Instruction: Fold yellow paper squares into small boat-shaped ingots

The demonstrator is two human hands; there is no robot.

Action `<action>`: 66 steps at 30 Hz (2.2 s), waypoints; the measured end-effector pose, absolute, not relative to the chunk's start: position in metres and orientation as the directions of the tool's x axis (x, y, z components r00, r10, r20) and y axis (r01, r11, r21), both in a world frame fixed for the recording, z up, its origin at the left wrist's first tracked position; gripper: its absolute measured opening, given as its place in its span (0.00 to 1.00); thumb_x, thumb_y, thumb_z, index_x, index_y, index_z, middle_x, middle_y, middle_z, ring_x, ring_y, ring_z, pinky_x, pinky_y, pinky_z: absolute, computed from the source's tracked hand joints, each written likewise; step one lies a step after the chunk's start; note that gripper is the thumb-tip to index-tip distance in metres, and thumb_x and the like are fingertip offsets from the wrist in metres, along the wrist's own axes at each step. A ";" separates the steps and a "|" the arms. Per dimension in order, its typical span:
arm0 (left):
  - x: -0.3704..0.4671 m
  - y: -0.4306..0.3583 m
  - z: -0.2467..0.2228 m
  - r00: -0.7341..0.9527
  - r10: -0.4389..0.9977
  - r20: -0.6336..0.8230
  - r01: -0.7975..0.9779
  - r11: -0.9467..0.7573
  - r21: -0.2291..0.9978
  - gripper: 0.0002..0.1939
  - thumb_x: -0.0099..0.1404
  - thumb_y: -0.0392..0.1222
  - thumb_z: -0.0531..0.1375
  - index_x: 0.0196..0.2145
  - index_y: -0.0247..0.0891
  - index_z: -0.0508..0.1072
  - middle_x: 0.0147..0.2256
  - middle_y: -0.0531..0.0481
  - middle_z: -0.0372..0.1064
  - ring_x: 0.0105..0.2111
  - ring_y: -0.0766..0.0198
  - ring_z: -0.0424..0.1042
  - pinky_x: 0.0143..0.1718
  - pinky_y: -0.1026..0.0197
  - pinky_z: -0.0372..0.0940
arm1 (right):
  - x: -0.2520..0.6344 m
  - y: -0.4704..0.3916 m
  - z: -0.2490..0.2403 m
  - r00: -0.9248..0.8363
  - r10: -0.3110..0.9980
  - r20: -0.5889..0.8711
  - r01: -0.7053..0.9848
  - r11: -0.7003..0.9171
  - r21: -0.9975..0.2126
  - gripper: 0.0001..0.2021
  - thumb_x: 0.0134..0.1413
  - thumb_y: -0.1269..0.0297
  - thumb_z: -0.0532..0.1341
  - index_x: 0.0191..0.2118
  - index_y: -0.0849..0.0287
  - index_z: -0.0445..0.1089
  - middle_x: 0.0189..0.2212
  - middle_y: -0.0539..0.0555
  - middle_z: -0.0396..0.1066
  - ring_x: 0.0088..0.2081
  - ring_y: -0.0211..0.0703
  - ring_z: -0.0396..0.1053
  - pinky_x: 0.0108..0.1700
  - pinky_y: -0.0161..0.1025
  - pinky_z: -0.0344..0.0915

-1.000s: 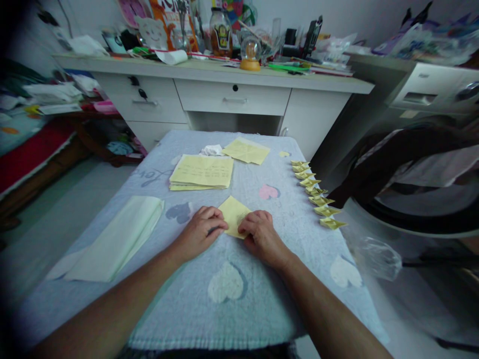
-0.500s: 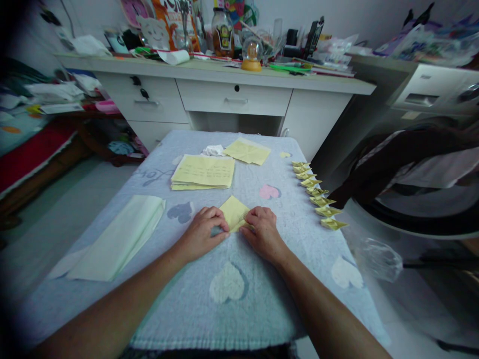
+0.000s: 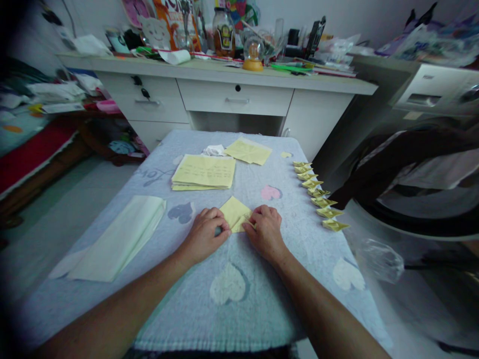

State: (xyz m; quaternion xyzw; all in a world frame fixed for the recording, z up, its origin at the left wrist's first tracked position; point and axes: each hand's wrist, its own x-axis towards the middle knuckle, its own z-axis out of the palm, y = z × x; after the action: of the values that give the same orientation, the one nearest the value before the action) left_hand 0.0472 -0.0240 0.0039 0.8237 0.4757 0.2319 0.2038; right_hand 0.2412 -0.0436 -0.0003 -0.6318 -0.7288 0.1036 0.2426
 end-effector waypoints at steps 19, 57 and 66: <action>0.048 -0.026 0.005 0.455 0.880 0.138 0.712 -0.452 0.537 0.09 0.58 0.37 0.61 0.38 0.44 0.70 0.39 0.51 0.67 0.43 0.56 0.62 0.42 0.54 0.56 | 0.238 -0.042 -0.005 -0.055 0.972 0.227 0.906 0.144 -0.398 0.09 0.51 0.61 0.64 0.24 0.58 0.68 0.36 0.55 0.66 0.40 0.49 0.58 0.41 0.46 0.54; 0.053 -0.025 0.002 0.545 0.827 0.134 0.730 -0.548 0.409 0.21 0.64 0.36 0.57 0.53 0.57 0.69 0.39 0.51 0.63 0.41 0.59 0.61 0.41 0.56 0.54 | 0.236 -0.042 -0.004 0.052 0.979 0.198 0.943 0.017 -0.332 0.10 0.49 0.56 0.64 0.32 0.57 0.68 0.36 0.55 0.65 0.41 0.50 0.58 0.40 0.42 0.52; 0.053 -0.025 0.001 0.546 0.823 0.153 0.726 -0.557 0.404 0.20 0.64 0.37 0.57 0.52 0.55 0.70 0.39 0.51 0.63 0.41 0.59 0.61 0.41 0.56 0.54 | 0.233 -0.049 -0.001 -0.004 0.973 0.231 0.971 0.058 -0.230 0.22 0.52 0.43 0.57 0.40 0.59 0.64 0.39 0.58 0.63 0.42 0.53 0.58 0.43 0.47 0.54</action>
State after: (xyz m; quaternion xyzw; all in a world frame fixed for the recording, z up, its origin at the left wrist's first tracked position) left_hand 0.0531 -0.0247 0.0005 0.8668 0.4469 0.1645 0.1480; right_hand 0.2326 -0.0495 -0.0013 -0.6862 -0.7084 0.0022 0.1652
